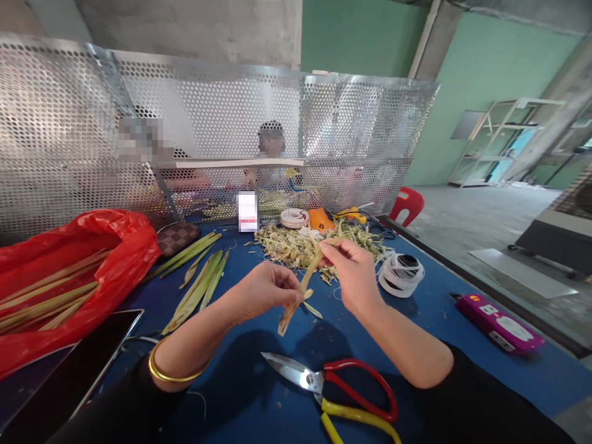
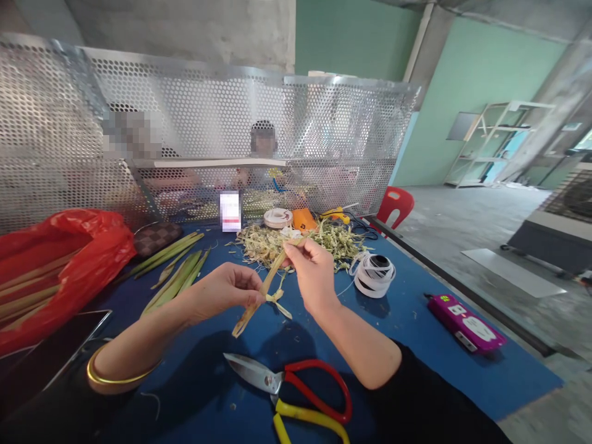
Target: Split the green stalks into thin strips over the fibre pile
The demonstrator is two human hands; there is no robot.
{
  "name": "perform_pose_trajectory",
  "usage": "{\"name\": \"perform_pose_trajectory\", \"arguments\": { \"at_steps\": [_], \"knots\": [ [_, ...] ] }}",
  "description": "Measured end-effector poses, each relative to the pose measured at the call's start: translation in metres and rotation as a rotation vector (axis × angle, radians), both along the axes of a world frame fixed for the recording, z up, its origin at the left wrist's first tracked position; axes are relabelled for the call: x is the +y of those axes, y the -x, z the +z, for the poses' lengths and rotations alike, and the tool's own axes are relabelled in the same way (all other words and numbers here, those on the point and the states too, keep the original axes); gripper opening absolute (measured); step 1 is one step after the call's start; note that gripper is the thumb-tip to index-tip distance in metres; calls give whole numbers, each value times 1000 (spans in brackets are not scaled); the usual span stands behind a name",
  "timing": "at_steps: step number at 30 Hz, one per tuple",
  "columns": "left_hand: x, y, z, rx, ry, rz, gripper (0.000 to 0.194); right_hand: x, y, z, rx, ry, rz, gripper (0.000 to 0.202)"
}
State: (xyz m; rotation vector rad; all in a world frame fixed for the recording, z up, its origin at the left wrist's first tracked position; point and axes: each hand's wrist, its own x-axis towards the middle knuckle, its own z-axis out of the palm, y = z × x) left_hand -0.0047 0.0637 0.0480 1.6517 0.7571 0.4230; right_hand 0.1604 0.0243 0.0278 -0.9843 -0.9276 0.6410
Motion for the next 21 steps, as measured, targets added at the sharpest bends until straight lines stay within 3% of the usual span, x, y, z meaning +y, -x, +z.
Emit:
{"name": "perform_pose_trajectory", "arguments": {
  "at_steps": [9,13,18,21],
  "knots": [
    [1,4,3,-31,45,-120,10,7,-16,3,97,24,-53,8],
    [2,9,12,-56,-7,-215,9,10,-17,0,123,82,-33,12],
    [-2,13,24,-213,-305,-123,10,12,-10,-7,143,209,83,21],
    [-7,14,24,-287,-178,-118,10,9,-2,-14,129,273,181,24]
  ]
}}
